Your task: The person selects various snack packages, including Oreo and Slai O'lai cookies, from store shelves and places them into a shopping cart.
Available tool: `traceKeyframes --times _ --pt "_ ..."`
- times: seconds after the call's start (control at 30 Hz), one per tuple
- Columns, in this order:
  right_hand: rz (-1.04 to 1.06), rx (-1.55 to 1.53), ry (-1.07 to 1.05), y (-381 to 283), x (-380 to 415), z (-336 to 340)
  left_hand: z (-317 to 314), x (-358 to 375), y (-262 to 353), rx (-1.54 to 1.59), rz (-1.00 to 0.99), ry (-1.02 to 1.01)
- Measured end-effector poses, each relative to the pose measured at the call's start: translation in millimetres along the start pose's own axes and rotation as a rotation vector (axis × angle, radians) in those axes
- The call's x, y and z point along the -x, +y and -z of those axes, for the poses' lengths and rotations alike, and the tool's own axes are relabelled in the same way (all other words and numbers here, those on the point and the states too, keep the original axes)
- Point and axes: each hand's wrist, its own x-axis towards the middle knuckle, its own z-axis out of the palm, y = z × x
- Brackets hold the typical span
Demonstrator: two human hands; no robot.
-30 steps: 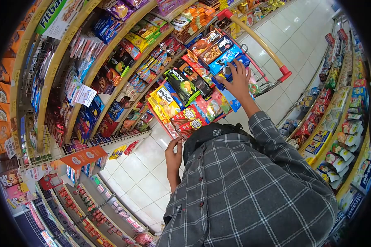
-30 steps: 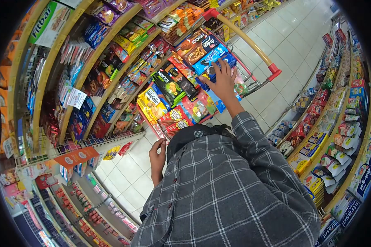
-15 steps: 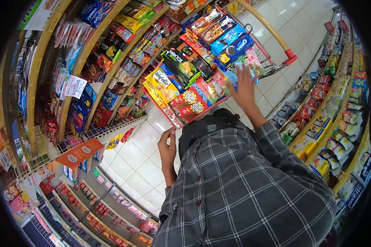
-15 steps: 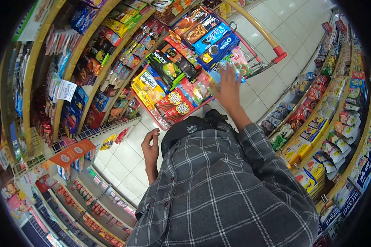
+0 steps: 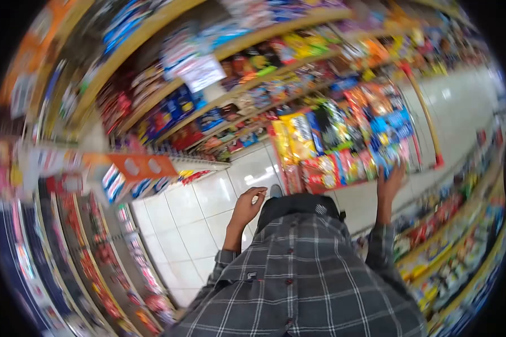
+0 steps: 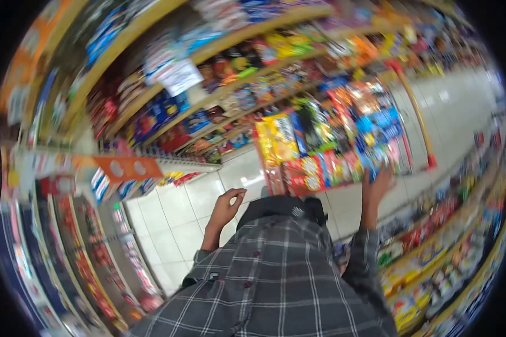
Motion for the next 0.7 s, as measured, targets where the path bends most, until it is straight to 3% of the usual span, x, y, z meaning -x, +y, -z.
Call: traceKeyframes --times 0.1,0.23,0.33,0.37,0.4,0.43,0.47,0.53,0.6,0.7 --pt "-0.081 0.069 -0.058 -27.5 42.8 -4.8 33.6 -12.4 -25.6 0.013 -0.036 0.041" --pt "-0.058 -0.073 -0.158 -60.5 140.5 -16.3 62.3 -41.1 -51.8 0.073 -0.058 0.115" --pt "-0.221 -0.378 -0.644 -22.7 248.9 -51.2 74.4 -76.0 -91.9 0.125 -0.106 0.217" --pt "0.461 -0.033 -0.813 82.2 341.4 -128.2 85.5 -86.8 -95.1 0.067 -0.079 0.257" --pt "0.156 -0.164 -1.042 66.9 353.1 -107.0 92.7 -102.4 -108.1 -0.013 -0.206 0.396" --pt "-0.119 -0.238 -1.143 44.2 356.5 -84.4 111.9 -113.8 -99.4 -0.070 -0.218 0.465" --pt "-0.293 -0.293 -1.171 30.3 356.1 -69.4 127.4 -125.6 -95.8 0.001 -0.154 0.516" --pt "-0.532 -0.389 -1.167 8.3 348.3 -52.3 163.1 -148.9 -99.6 -0.219 -0.194 0.698" --pt "-0.630 -0.453 -1.139 -8.7 335.3 -45.6 195.8 -169.4 -100.3 -0.368 -0.099 0.785" --pt "-0.712 -0.532 -1.092 -30.9 317.0 -30.7 225.1 -197.4 -113.4 -0.576 -0.107 0.947"
